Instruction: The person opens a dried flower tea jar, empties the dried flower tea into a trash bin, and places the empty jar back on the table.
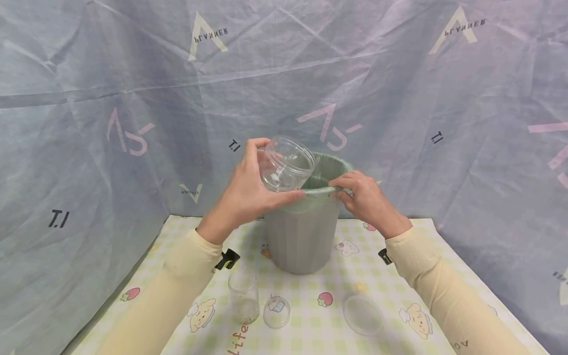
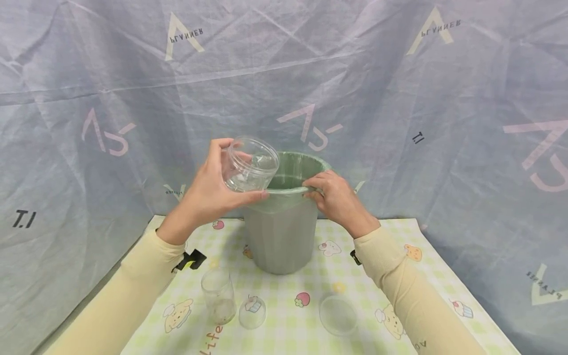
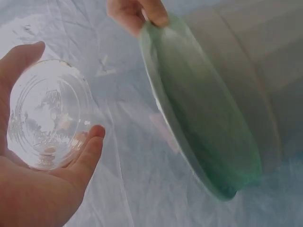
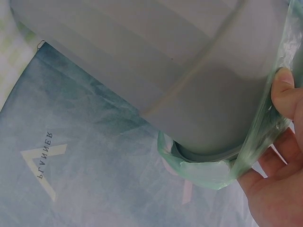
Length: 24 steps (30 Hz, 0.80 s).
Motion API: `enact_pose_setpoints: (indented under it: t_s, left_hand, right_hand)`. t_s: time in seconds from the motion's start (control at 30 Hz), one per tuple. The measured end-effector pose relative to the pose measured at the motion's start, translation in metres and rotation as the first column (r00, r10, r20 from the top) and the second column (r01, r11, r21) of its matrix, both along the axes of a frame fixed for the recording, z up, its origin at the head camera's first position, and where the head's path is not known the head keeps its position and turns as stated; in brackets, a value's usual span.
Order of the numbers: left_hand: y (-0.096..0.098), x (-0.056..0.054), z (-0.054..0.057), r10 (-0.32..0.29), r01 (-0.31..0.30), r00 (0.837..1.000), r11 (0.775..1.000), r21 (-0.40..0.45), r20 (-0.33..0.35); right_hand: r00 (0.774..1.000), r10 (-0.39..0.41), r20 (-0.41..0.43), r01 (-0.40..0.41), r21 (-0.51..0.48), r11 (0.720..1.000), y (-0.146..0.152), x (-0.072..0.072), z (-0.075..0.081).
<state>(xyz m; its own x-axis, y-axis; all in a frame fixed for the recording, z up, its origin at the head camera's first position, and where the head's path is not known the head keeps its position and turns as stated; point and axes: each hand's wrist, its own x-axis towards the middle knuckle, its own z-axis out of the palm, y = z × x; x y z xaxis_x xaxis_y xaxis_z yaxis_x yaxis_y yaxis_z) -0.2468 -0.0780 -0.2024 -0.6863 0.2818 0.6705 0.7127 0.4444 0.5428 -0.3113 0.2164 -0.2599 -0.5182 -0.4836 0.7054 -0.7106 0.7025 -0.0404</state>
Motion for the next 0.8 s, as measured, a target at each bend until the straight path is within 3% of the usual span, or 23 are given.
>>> enact_pose_setpoints:
  t_s: [0.2, 0.4, 0.8]
  left_hand:
    - [0.003, 0.014, -0.012, -0.048, 0.049, 0.999, 0.998, 0.041, -0.025]
    - [0.010, 0.028, -0.031, -0.058, 0.057, 0.998, 0.996, 0.065, 0.013]
    - [0.021, 0.051, -0.096, -0.031, 0.018, 0.989, 0.996, 0.093, 0.145]
  right_hand:
    - [1.000, -0.002, 0.002, 0.002, 0.001, 1.000, -0.001, 0.000, 0.001]
    - [1.000, -0.018, 0.009, 0.018, 0.006, 1.000, -0.001, 0.001, 0.002]
    - [1.000, -0.017, 0.009, 0.017, 0.002, 1.000, -0.002, 0.002, 0.001]
